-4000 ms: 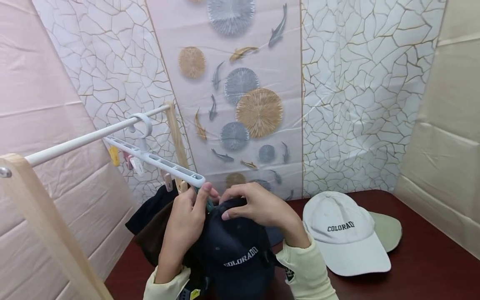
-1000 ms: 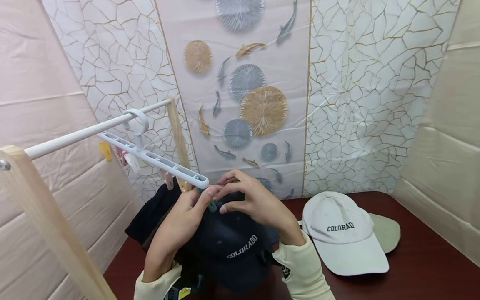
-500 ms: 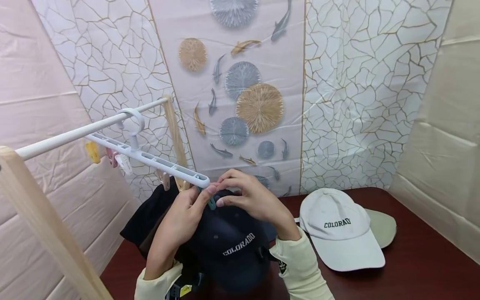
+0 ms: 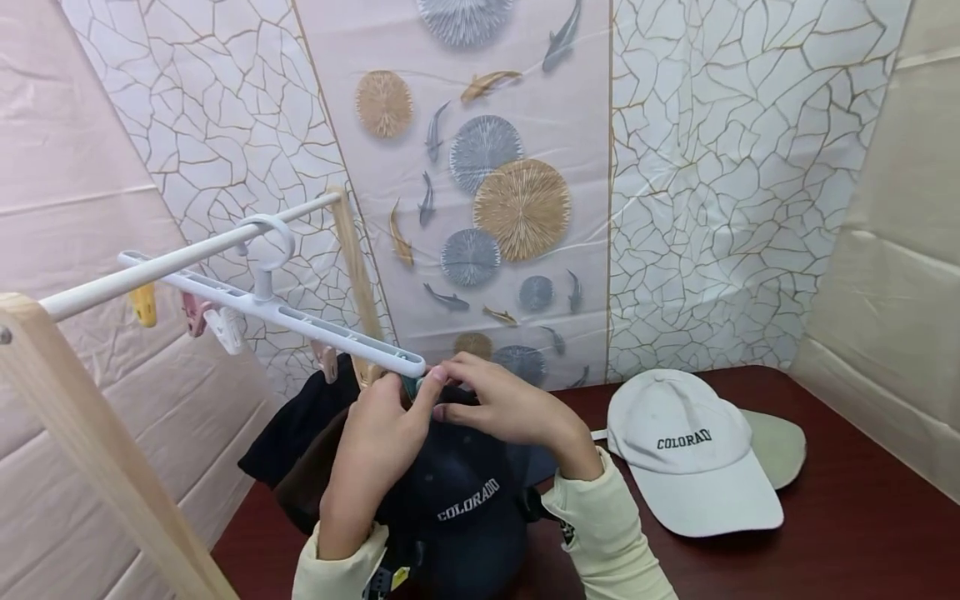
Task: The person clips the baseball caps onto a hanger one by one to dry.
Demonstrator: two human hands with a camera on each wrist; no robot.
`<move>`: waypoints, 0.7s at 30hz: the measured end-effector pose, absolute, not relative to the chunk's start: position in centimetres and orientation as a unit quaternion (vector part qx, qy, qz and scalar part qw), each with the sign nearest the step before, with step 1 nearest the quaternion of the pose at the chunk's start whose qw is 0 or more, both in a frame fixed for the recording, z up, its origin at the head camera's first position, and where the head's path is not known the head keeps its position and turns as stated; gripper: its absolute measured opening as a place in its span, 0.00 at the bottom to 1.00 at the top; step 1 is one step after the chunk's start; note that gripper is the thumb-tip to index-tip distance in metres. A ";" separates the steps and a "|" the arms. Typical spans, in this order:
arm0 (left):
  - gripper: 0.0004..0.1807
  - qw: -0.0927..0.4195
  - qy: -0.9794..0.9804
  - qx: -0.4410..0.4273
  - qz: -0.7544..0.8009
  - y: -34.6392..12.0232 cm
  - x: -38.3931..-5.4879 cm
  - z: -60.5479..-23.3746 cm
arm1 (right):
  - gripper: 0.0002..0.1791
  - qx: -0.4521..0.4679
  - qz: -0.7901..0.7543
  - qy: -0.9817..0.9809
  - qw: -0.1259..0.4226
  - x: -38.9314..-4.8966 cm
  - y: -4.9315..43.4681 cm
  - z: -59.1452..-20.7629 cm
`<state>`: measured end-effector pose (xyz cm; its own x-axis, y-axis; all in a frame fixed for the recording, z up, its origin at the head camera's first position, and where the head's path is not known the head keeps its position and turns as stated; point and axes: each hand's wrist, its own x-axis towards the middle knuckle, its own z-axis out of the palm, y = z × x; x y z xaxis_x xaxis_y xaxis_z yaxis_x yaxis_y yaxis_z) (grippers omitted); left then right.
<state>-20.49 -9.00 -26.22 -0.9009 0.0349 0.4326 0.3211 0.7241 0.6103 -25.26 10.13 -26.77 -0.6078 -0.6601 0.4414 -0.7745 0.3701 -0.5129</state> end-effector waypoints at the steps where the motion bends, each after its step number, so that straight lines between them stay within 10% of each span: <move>1: 0.31 0.209 -0.913 -0.091 -0.340 -8.9 -20.4 -26.3 | 0.16 0.432 0.349 -0.828 0.076 -25.3 10.1 -26.8; 21: 0.36 0.310 -0.932 -0.022 -0.185 -8.3 -20.1 -26.2 | 0.21 0.416 0.344 -0.840 0.045 -25.6 8.6 -27.5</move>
